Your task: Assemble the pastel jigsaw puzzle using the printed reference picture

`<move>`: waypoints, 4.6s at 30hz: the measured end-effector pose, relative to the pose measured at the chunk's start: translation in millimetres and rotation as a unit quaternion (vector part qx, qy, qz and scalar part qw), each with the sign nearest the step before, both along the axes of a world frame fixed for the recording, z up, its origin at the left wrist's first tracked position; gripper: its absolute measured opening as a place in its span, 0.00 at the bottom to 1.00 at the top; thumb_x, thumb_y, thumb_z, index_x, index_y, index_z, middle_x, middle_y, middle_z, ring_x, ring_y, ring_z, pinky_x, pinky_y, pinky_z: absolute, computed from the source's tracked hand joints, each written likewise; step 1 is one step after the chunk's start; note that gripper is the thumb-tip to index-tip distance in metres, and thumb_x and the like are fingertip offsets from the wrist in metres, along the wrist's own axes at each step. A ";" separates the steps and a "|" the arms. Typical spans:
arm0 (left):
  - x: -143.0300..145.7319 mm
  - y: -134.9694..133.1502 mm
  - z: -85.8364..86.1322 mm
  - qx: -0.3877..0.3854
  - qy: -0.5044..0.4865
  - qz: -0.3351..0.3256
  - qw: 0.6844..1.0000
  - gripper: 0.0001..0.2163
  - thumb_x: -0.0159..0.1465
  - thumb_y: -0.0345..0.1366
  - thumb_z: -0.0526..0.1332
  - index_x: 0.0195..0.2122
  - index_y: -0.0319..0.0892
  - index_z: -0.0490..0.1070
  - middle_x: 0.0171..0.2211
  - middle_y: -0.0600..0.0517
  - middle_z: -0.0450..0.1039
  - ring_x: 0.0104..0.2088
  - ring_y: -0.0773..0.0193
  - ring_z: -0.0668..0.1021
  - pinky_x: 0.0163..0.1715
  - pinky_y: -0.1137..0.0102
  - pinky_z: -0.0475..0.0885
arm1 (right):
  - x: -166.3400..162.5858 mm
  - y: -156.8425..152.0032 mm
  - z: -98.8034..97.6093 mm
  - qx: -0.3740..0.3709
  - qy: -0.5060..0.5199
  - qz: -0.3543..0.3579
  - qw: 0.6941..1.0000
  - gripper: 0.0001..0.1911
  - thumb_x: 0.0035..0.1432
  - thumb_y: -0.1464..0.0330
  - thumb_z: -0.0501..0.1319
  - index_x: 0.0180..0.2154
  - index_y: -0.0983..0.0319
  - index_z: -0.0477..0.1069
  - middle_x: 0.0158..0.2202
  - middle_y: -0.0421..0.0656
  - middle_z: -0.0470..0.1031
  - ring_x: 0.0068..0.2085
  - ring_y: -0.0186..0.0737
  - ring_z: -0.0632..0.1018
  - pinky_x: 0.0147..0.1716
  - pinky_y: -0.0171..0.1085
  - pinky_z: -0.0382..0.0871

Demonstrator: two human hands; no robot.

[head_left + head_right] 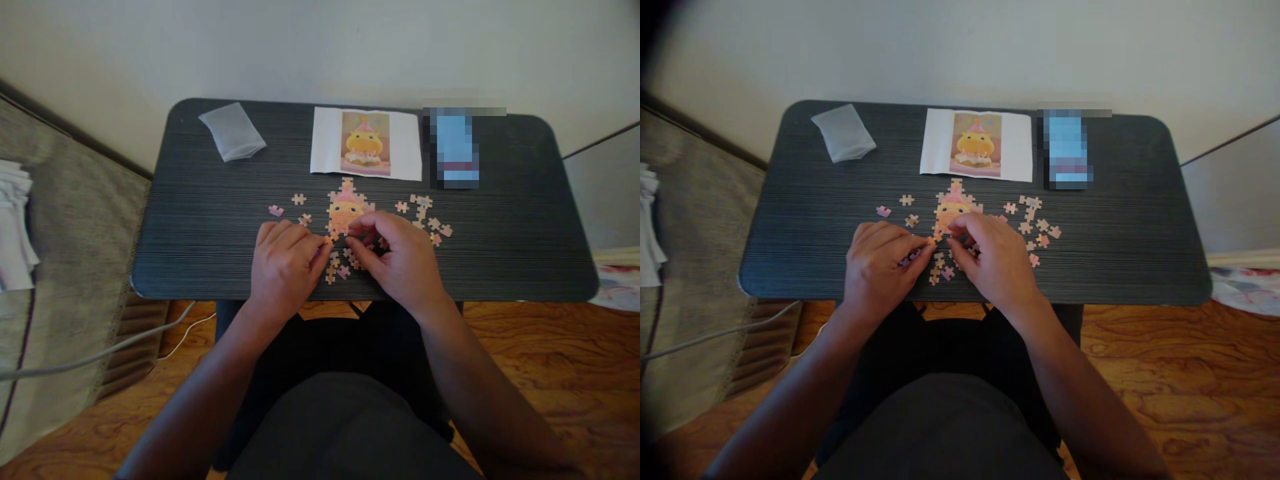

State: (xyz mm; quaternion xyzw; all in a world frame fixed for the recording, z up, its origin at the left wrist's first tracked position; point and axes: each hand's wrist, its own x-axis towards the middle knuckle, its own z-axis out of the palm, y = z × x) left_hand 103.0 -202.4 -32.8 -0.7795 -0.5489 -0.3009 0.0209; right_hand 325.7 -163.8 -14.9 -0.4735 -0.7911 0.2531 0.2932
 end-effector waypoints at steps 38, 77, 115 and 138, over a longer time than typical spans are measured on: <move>34.9 -3.5 18.0 -0.170 0.031 0.109 0.979 0.13 0.75 0.35 0.70 0.31 0.42 0.81 0.32 0.45 0.82 0.39 0.49 0.82 0.45 0.56 0.71 | 13.2 6.1 -6.4 0.114 0.028 0.045 0.992 0.04 0.73 0.71 0.66 0.43 0.57 0.80 0.38 0.41 0.86 0.37 0.42 0.83 0.39 0.42 0.73; 26.3 -8.9 16.1 -0.126 0.038 0.105 0.986 0.09 0.76 0.39 0.70 0.39 0.42 0.84 0.36 0.45 0.84 0.41 0.48 0.81 0.45 0.54 0.72 | 22.1 7.6 -4.9 0.118 0.013 0.024 0.993 0.04 0.72 0.68 0.68 0.42 0.55 0.82 0.38 0.42 0.87 0.36 0.43 0.84 0.40 0.45 0.76; -24.4 16.0 27.1 -0.189 0.018 -0.082 0.978 0.09 0.76 0.30 0.62 0.41 0.41 0.83 0.40 0.45 0.85 0.43 0.50 0.84 0.56 0.52 0.75 | 105.0 2.8 -28.8 0.140 -0.016 0.023 0.990 0.17 0.62 0.74 0.68 0.47 0.50 0.89 0.46 0.44 0.87 0.46 0.54 0.84 0.48 0.56 0.76; -45.2 26.2 19.5 -0.169 0.087 -0.164 0.968 0.15 0.80 0.39 0.61 0.57 0.46 0.89 0.39 0.46 0.81 0.42 0.51 0.80 0.55 0.52 0.73 | 118.7 83.4 -10.0 0.141 -0.060 0.077 0.985 0.16 0.67 0.70 0.65 0.49 0.53 0.89 0.45 0.42 0.85 0.45 0.46 0.84 0.48 0.49 0.75</move>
